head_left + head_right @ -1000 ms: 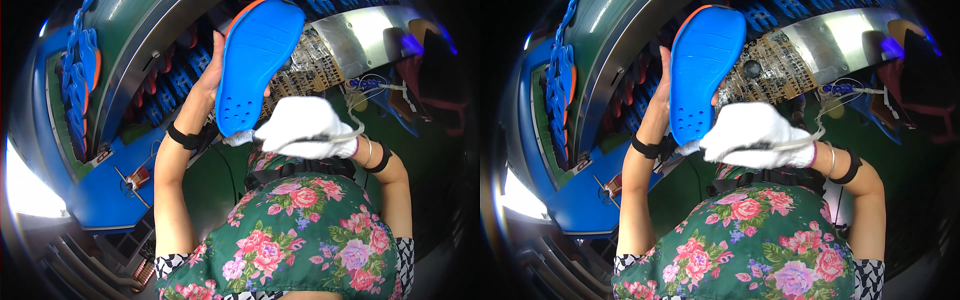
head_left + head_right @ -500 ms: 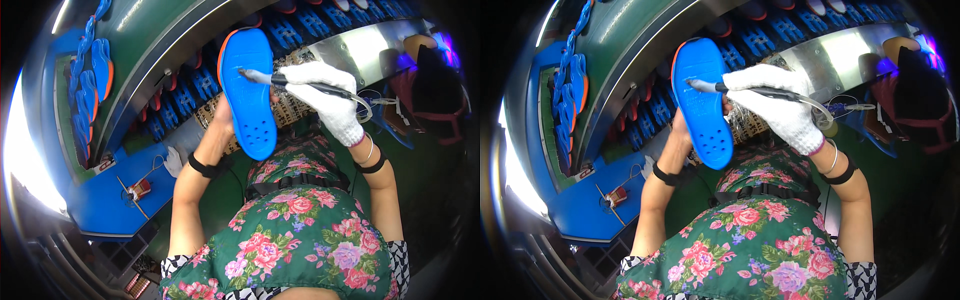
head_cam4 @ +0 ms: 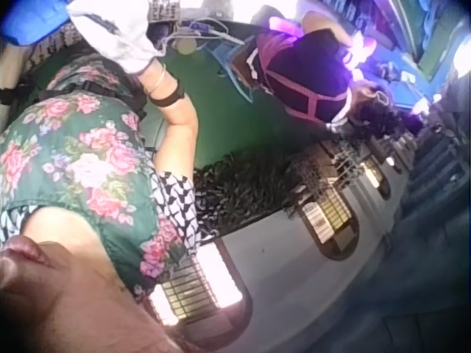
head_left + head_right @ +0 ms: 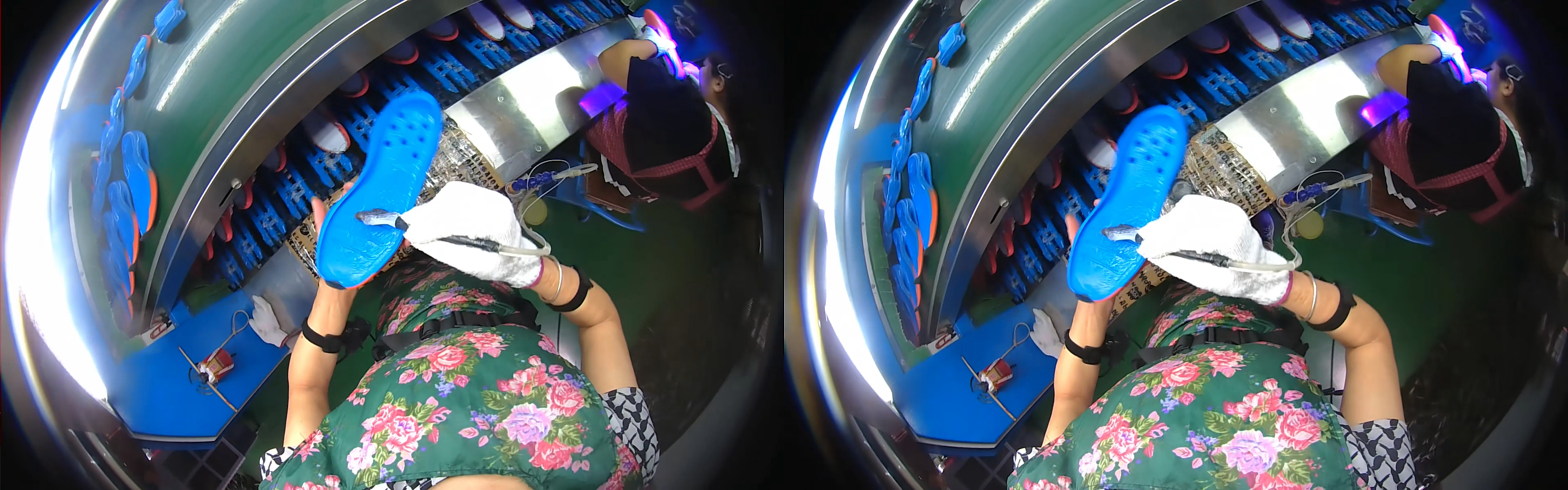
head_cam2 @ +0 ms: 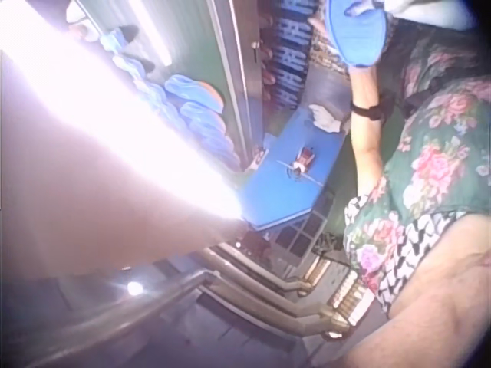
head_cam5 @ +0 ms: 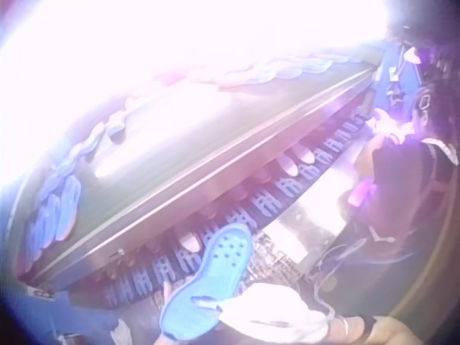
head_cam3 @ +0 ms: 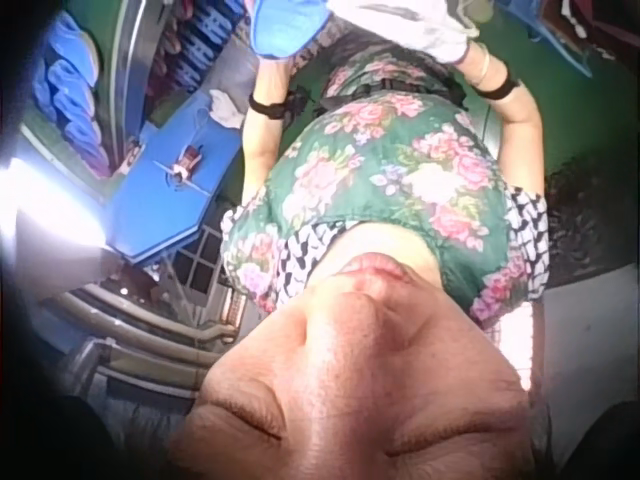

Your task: The person is applying glue or a similar liquid to blue shoe soles using a specialized brush-tip applicator tool at a factory assembly line.

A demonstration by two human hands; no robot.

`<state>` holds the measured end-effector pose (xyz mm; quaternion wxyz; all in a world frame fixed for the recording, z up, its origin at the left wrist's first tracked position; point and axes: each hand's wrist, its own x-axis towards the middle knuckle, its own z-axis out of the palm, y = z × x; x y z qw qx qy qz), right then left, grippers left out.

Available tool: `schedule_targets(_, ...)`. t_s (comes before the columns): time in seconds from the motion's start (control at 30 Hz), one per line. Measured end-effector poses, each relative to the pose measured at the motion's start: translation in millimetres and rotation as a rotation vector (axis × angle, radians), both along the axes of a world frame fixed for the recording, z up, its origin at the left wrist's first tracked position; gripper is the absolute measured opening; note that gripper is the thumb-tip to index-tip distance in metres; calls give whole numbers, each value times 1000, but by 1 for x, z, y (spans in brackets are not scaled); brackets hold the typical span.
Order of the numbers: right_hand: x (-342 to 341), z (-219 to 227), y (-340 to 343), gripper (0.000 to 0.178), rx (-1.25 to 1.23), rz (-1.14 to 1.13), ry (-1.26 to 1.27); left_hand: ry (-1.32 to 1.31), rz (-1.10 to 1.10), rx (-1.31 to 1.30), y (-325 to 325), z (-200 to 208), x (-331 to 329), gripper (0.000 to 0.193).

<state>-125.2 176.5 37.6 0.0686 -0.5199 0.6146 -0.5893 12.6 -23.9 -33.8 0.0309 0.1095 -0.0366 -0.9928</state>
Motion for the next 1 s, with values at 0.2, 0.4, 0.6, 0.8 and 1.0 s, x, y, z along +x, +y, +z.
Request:
schedule_targets(0.2, -1, 16, -3, 24, -78, -156, 237, 85, -90, 88, 16, 2, -5, 119)
schedule_targets(0.4, -13, 20, -1, 27, -11, -97, 256, -32, 116, 185, 35, 3, -18, 116)
schedule_targets(0.6, -21, 13, -3, 31, 38, -59, 265, 138, 81, 375, 42, 8, -15, 110)
schedule_targets(0.8, -19, 20, -34, 36, 53, -68, 354, -253, 33, -502, 45, 0, -4, 97)
schedule_targets(1.0, -6, 21, -31, 30, -54, -82, 111, -172, 96, -504, 46, -15, -3, 90)
